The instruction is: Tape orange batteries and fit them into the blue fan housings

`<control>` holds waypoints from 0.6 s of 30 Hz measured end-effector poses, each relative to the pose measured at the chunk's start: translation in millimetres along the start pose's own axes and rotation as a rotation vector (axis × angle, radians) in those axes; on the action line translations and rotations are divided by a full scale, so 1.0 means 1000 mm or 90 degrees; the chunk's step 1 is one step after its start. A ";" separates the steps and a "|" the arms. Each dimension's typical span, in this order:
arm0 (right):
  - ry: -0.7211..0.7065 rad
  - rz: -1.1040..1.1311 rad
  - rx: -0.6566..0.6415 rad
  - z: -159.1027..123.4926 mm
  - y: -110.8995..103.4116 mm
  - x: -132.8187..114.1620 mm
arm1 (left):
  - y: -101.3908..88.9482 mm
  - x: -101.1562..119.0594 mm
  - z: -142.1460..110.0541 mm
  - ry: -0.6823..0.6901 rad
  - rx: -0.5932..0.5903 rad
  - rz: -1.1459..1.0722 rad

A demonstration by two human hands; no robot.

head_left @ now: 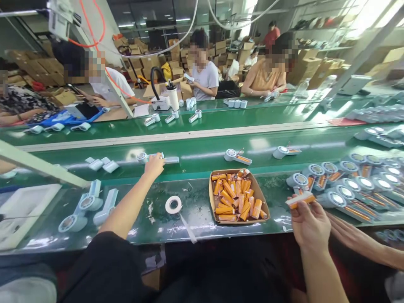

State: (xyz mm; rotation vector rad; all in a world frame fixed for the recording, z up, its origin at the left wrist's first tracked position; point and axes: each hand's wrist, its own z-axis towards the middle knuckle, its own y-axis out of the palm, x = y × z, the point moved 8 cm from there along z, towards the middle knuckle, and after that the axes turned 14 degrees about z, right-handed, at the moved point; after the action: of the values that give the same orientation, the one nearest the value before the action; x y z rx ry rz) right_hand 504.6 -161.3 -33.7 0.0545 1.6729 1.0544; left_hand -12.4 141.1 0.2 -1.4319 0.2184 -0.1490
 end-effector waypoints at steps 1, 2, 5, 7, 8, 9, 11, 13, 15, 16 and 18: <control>0.007 -0.005 -0.018 0.003 0.011 0.004 | 0.007 0.026 0.005 0.047 -0.013 0.000; 0.018 -0.013 -0.048 0.006 0.028 0.011 | 0.014 0.054 0.010 0.092 -0.030 0.001; 0.082 -0.059 -0.199 0.014 0.100 0.045 | 0.032 0.135 0.025 0.216 -0.073 -0.004; 0.136 -0.114 -0.325 0.015 0.152 0.075 | 0.037 0.174 0.035 0.275 -0.093 -0.009; 0.157 -0.144 -0.384 0.015 0.174 0.091 | 0.038 0.187 0.039 0.298 -0.102 -0.012; 0.171 -0.178 -0.438 0.015 0.195 0.105 | 0.039 0.196 0.043 0.316 -0.110 -0.016; 0.179 -0.272 -0.534 0.017 0.226 0.133 | 0.037 0.204 0.049 0.341 -0.126 -0.029; 0.143 -0.424 -0.621 0.018 0.246 0.155 | 0.034 0.204 0.052 0.343 -0.133 -0.051; 0.066 -0.625 -0.709 0.017 0.258 0.172 | 0.031 0.200 0.054 0.322 -0.134 -0.076; 0.026 -0.711 -0.745 0.016 0.261 0.178 | 0.030 0.198 0.054 0.306 -0.133 -0.089; -0.028 -0.825 -0.799 0.013 0.264 0.185 | 0.029 0.196 0.055 0.272 -0.132 -0.113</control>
State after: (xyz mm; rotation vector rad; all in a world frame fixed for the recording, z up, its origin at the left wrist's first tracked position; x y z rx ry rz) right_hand 321.3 101.5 -0.6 -1.5547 0.4544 0.8086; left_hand 190.5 152.4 -32.9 -1.6144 0.4673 -0.5944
